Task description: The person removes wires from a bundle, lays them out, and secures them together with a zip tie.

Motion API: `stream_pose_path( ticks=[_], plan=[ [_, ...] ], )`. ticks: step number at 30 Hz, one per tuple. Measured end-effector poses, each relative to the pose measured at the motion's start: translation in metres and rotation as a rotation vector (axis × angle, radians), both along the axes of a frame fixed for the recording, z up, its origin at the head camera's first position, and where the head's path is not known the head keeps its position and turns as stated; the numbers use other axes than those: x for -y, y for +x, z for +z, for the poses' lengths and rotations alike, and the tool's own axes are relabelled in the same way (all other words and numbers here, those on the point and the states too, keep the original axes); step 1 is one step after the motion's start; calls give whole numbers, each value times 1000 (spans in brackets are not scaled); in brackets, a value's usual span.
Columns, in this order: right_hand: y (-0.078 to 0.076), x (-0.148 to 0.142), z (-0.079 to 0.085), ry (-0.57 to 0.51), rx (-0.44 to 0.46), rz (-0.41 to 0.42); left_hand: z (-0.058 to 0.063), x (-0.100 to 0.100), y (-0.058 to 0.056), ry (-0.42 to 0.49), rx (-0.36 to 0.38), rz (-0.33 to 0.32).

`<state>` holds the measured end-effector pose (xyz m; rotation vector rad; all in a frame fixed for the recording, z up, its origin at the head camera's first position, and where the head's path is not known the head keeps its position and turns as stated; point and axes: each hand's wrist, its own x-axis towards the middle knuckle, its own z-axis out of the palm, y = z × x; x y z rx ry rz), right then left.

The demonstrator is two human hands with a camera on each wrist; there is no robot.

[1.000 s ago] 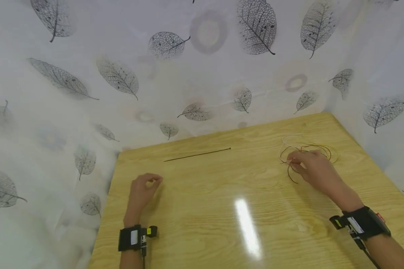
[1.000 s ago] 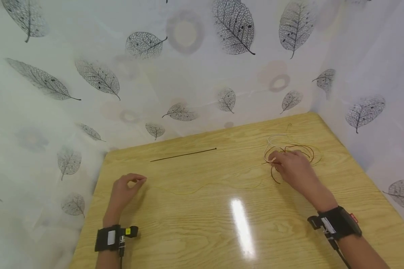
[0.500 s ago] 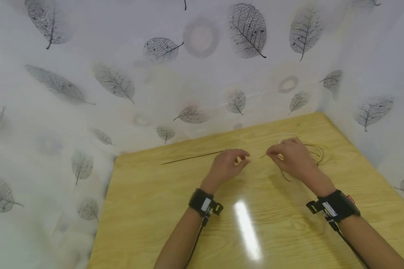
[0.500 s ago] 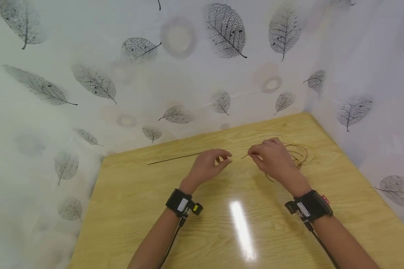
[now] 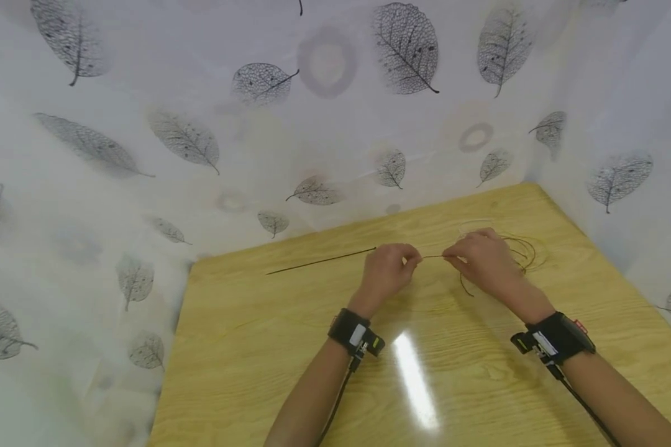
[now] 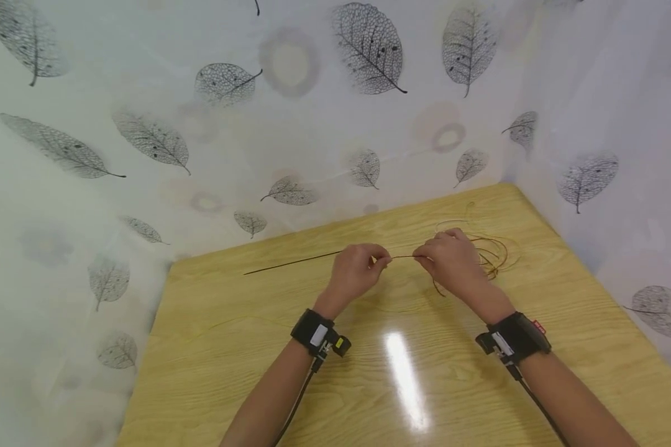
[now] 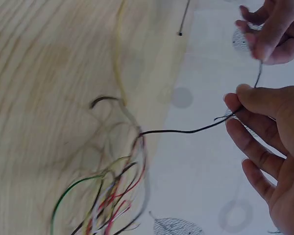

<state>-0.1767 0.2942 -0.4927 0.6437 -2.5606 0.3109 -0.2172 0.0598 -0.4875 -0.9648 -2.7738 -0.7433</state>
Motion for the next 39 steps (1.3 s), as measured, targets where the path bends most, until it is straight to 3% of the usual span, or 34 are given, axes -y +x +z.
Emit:
stream_pose_path(
  ticks=[6,11,14,18,22,26,30,34,39],
  plan=[
    [1,-38,-7,33,-11,-87,2,17,2,6,6,32],
    [0,-58,-9,41,-61,-119,2,46,-1,20,44,73],
    [0,-71,-10,55,-62,-154,0,75,-6,45,47,122],
    [6,-88,-11,61,-69,-183,-5,132,-6,97,25,219],
    [10,-99,-10,70,-113,-157,-11,191,7,132,38,338],
    [13,-103,-10,87,-143,-151,-13,234,19,168,3,409],
    [13,-96,-8,55,-167,-87,-9,264,27,195,-45,444],
    [10,-81,-8,-4,-181,-6,-7,286,34,166,-35,482],
    [9,-65,-16,-55,-69,80,-19,318,50,100,14,573]
  ],
)
